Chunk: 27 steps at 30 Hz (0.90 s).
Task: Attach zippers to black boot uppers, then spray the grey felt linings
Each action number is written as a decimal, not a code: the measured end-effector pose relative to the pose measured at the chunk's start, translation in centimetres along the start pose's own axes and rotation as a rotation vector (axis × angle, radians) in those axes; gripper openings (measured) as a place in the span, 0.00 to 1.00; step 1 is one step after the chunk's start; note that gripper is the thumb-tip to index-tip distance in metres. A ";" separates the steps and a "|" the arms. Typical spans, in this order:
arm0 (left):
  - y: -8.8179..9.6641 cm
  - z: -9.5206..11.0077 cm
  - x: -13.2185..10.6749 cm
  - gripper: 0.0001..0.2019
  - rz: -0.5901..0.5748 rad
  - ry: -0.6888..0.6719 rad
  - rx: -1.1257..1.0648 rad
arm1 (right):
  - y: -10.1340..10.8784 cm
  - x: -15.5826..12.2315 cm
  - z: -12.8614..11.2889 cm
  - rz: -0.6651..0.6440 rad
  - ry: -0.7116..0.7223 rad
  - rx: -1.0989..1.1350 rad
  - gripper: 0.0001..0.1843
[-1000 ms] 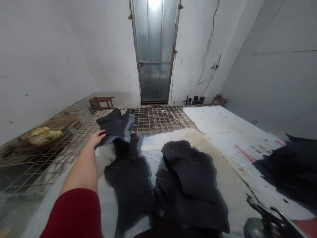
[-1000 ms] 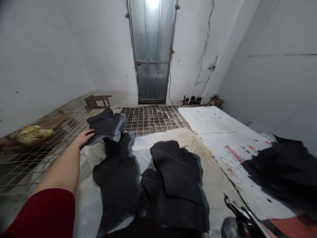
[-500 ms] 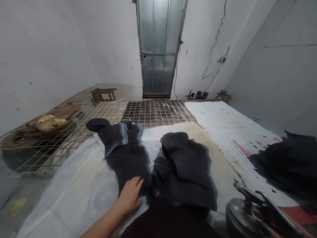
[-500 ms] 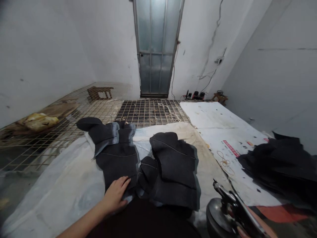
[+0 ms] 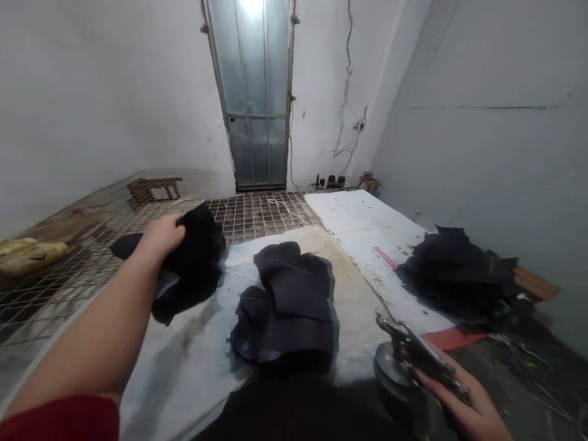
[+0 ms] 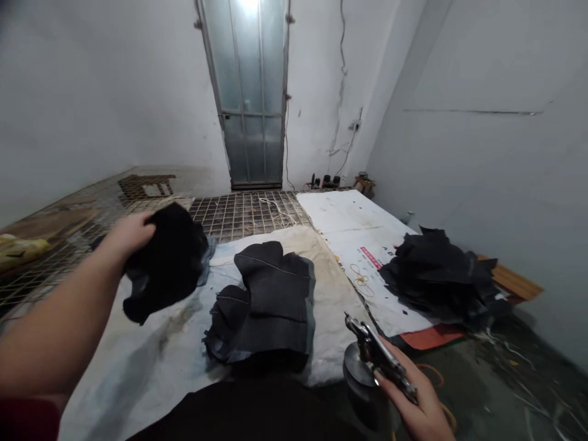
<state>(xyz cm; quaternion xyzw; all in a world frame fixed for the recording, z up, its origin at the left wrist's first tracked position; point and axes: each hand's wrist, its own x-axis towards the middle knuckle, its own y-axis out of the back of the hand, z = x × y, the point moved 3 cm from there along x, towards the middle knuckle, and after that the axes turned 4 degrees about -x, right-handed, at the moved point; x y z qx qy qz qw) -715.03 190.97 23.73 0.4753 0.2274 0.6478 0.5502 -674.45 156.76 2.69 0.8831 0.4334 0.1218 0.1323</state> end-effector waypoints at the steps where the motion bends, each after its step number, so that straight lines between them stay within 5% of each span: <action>1: 0.6 2.5 0.3 0.18 0.029 -0.037 0.034 | 0.3 0.1 0.4 -0.017 0.006 0.011 0.29; 4: 0.1 9.9 -1.5 0.20 0.102 -0.250 0.222 | 0.9 0.1 1.1 -0.029 -0.014 0.042 0.27; 8: -6.4 15.8 -7.1 0.20 -0.029 -0.482 0.288 | 1.1 0.4 0.7 -0.068 0.022 0.054 0.27; 13: -17.6 15.6 -15.2 0.18 -0.383 -0.794 0.298 | 1.0 1.1 -0.9 -0.200 0.057 0.026 0.27; 16: -21.1 13.7 -18.8 0.17 -0.499 -0.869 0.273 | 0.8 1.5 -1.5 -0.244 0.081 0.036 0.27; 20: -20.1 11.0 -20.1 0.18 -0.503 -0.871 0.151 | 0.2 1.9 -1.7 -0.351 0.135 -0.005 0.27; 22: -17.4 8.9 -19.3 0.17 -0.398 -0.778 0.049 | -0.1 2.0 -2.0 -0.414 0.156 -0.065 0.27; 27: -9.0 0.9 -18.2 0.21 0.043 -0.292 -0.069 | -1.2 2.5 -4.8 -0.617 0.275 -0.152 0.26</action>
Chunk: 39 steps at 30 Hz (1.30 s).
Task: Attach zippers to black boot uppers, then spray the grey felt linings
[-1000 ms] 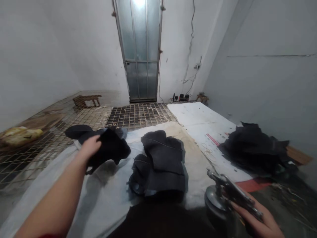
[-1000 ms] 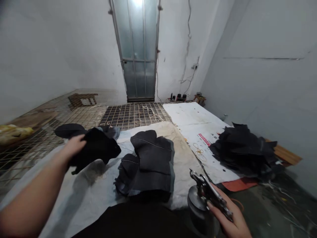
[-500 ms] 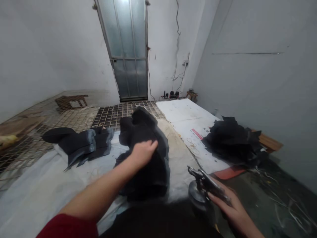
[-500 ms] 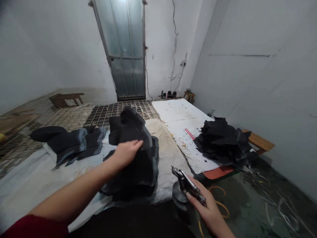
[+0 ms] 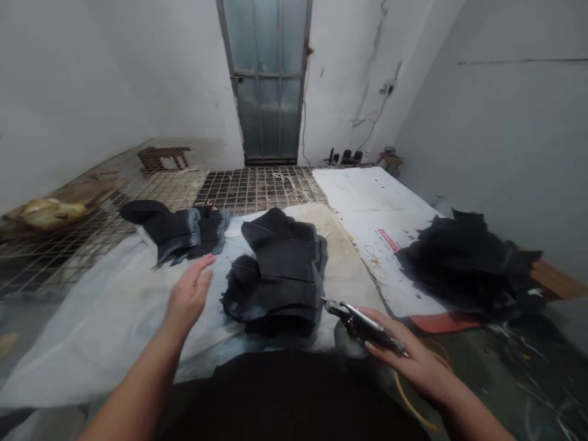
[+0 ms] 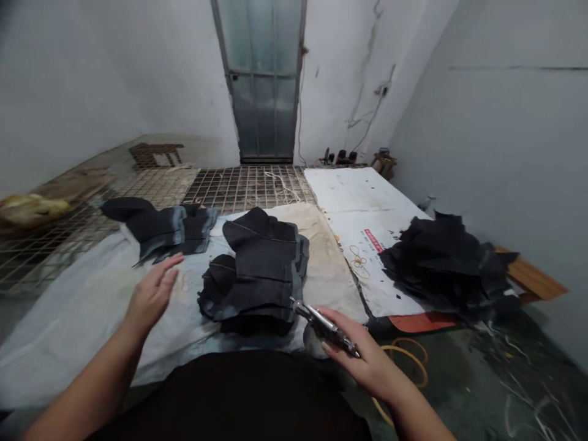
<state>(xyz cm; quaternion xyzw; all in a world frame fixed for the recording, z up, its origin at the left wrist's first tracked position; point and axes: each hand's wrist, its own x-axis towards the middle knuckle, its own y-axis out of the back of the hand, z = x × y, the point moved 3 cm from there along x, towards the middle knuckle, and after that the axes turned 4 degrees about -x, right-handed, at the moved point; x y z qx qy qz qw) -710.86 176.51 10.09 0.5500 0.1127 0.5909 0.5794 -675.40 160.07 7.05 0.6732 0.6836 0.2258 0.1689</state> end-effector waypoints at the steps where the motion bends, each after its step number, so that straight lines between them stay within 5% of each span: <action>1: 1.3 -1.2 -0.8 0.21 0.078 0.094 -0.011 | -0.2 0.5 -0.8 -0.056 0.038 -0.025 0.26; 5: 3.7 -3.8 -5.1 0.18 0.255 0.350 -0.118 | -1.5 2.7 -3.5 -0.258 0.150 -0.157 0.24; 15: 4.4 -5.2 -11.1 0.18 0.278 0.456 -0.139 | -5.4 4.5 -8.0 -0.466 0.311 -0.250 0.22; 21: 4.2 -4.9 -11.1 0.19 0.246 0.440 -0.134 | -5.7 4.0 -7.8 -0.421 0.358 -0.210 0.22; 30: 3.3 -3.8 -9.7 0.18 0.157 0.387 -0.115 | -1.7 0.8 -2.5 -0.141 0.075 -0.043 0.23; 39: 1.8 -1.3 -6.5 0.17 0.127 0.315 -0.092 | 0.1 -0.3 -0.8 -0.048 0.090 -0.080 0.20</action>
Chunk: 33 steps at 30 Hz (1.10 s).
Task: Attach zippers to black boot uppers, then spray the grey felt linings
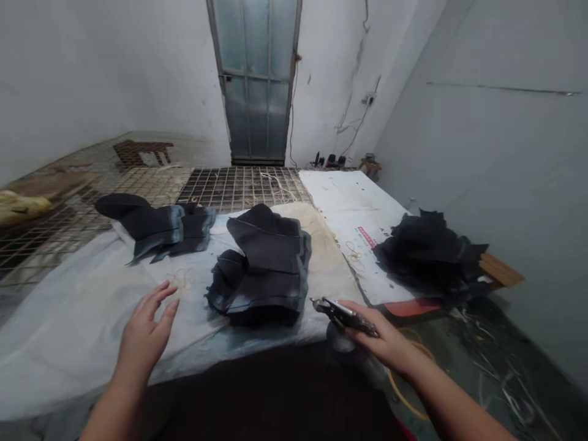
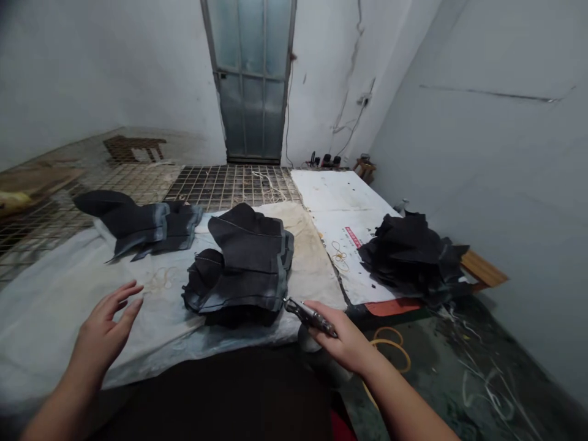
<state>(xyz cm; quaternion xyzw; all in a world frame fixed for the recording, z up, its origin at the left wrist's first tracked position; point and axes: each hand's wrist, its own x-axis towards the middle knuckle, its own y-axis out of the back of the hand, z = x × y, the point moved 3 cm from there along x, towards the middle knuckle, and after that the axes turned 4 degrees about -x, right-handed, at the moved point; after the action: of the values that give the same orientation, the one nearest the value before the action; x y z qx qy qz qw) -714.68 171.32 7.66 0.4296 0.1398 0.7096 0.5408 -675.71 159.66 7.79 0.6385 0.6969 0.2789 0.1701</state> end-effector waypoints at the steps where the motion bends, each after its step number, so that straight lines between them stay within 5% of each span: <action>1: -0.2 0.3 0.2 0.17 -0.001 -0.019 0.008 | 0.1 0.0 0.1 0.003 0.000 0.004 0.20; 9: -1.3 1.8 0.8 0.19 -0.003 -0.184 0.043 | 0.9 3.2 1.9 0.083 -0.026 0.003 0.21; 13: -3.4 3.7 0.8 0.16 -0.044 -0.334 0.056 | 1.8 6.1 2.4 0.144 -0.015 0.031 0.21; 19: -11.3 9.0 0.5 0.12 -0.473 -0.763 0.070 | 3.3 10.6 2.6 0.211 -0.008 0.056 0.21; 22: -14.3 11.1 1.1 0.12 -0.749 -0.819 0.265 | 4.1 12.7 2.2 0.240 0.019 0.065 0.21; 26: -15.5 12.2 2.2 0.17 -0.952 -0.778 0.472 | 4.7 14.6 1.9 0.268 0.040 0.086 0.21; 33: -16.1 13.3 2.7 0.04 -1.032 -0.726 0.461 | 4.8 12.4 2.2 0.329 0.031 0.201 0.26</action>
<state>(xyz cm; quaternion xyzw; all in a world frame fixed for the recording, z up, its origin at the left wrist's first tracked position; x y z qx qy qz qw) -694.29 176.21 6.05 0.6234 0.2843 0.1225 0.7180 -672.15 172.38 10.47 0.7531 0.6101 0.2417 0.0472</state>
